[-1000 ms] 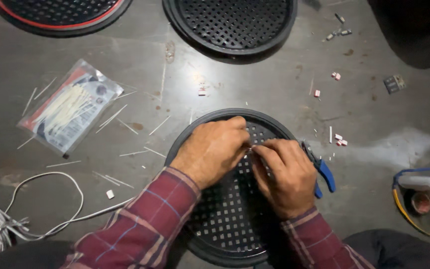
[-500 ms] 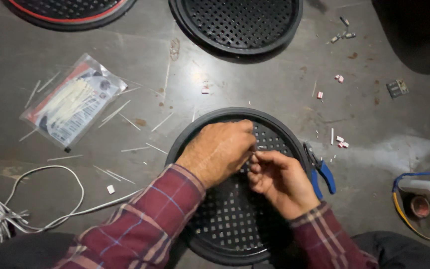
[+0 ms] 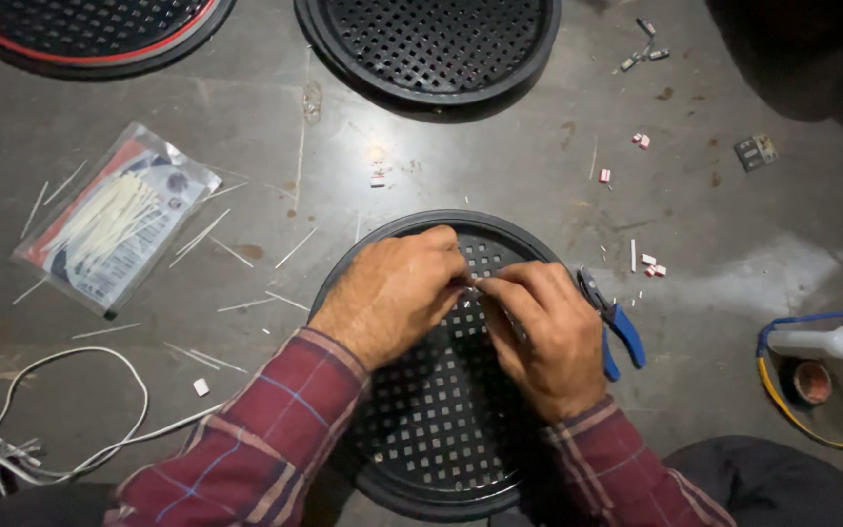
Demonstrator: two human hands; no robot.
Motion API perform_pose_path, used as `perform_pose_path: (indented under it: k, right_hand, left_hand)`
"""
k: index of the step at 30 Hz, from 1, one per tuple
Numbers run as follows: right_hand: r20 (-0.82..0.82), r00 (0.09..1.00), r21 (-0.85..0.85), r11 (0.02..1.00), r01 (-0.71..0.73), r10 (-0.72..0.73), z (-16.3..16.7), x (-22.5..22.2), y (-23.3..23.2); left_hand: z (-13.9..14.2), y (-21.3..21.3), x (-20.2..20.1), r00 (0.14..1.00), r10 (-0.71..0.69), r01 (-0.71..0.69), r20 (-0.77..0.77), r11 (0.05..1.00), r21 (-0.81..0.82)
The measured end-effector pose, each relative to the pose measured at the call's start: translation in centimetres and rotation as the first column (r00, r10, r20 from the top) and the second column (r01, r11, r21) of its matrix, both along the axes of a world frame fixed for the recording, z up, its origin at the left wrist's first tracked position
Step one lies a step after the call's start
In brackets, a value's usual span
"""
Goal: The person sits on the floor and assembles a speaker grille by inserting white zip ties through the perforated surface. They use wire cutters to trim the excess length of the zip ties and then attach a small circuit board to the grille.
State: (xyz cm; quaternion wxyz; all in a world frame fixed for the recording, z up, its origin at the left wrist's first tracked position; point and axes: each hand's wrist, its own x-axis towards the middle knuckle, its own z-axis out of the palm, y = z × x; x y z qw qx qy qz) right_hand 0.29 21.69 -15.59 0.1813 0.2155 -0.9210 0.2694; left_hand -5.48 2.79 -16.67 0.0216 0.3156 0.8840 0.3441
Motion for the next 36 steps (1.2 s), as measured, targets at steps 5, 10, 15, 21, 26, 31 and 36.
perform_pose_path:
  k: [5,10,15,21,26,31,36]
  right_hand:
    - [-0.035,0.999,0.017,1.0,-0.014,0.014,-0.1,0.0,-0.6]
    - [0.05,0.998,-0.13,0.991,0.037,-0.031,-1.4,0.3,-0.8]
    - [0.841,0.478,-0.542,0.411,0.733,0.256,-3.6,0.1,-0.1]
    - [0.806,0.419,-0.565,0.33,0.756,0.418,-3.9,-0.7,0.8]
    - [0.341,0.927,-0.229,0.942,0.246,-0.159,-1.3,-0.1,0.4]
    - [-0.008,1.0,0.013,1.0,0.028,-0.028,0.1,0.3,-0.8]
    - [-0.08,0.996,0.02,0.999,0.046,-0.044,-0.6,0.5,-1.2]
  left_hand:
    - [-0.1,-0.1,-0.1,1.0,0.007,-0.007,-0.012,1.0,0.018]
    - [0.2,0.2,0.0,1.0,0.002,-0.002,0.01,0.999,-0.039]
    - [-0.1,0.3,0.2,0.999,-0.012,0.016,0.04,0.996,-0.086]
    - [-0.1,0.2,0.2,0.999,-0.027,0.028,0.028,0.999,-0.043]
    - [0.3,-0.2,-0.1,0.998,-0.005,0.006,0.057,1.0,-0.028]
    - [0.3,-0.2,-0.2,0.999,-0.01,0.01,0.043,1.0,0.002]
    - [0.2,-0.2,-0.1,0.999,-0.007,0.007,0.032,1.0,-0.007]
